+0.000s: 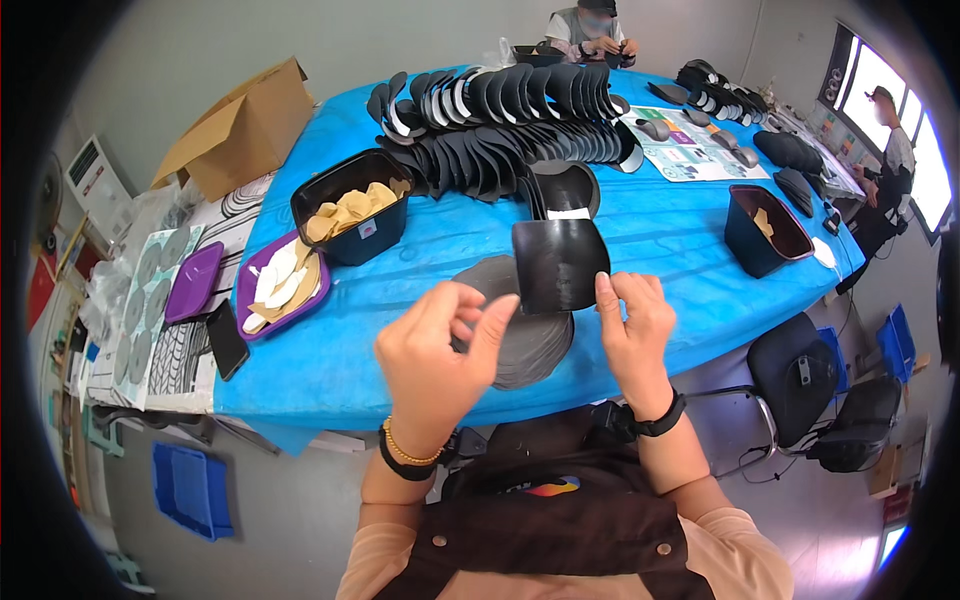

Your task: Apply small white adhesive strips to black shoe components.

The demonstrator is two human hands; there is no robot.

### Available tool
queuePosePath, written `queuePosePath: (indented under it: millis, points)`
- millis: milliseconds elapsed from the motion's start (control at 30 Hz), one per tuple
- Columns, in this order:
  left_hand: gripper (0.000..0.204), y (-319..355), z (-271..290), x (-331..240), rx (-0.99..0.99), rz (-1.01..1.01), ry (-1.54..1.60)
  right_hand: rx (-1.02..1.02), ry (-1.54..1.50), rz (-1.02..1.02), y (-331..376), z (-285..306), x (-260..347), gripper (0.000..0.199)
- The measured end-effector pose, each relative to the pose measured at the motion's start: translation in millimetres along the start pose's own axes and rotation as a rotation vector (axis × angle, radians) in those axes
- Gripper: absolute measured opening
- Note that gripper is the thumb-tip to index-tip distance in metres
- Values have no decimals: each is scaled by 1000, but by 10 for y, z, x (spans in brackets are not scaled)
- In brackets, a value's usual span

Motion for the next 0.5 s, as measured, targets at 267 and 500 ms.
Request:
queuePosePath:
  millis: [267,500]
  points:
    - [23,159,-253,269,43,41,-52,112,-96,57,-12,-246,131,24]
    - [22,223,-305,454,3,36,23,217,-74,107,-21,-480,94,28]
Point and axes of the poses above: each hand's wrist, its own y-axis away from the middle knuckle, its own z-axis out of the back of the hand, x = y × z, the point moved 10 cm from there along -y, towards the middle knuckle, and after that the axes turned 15 degrees about x, right-handed, at the moved point
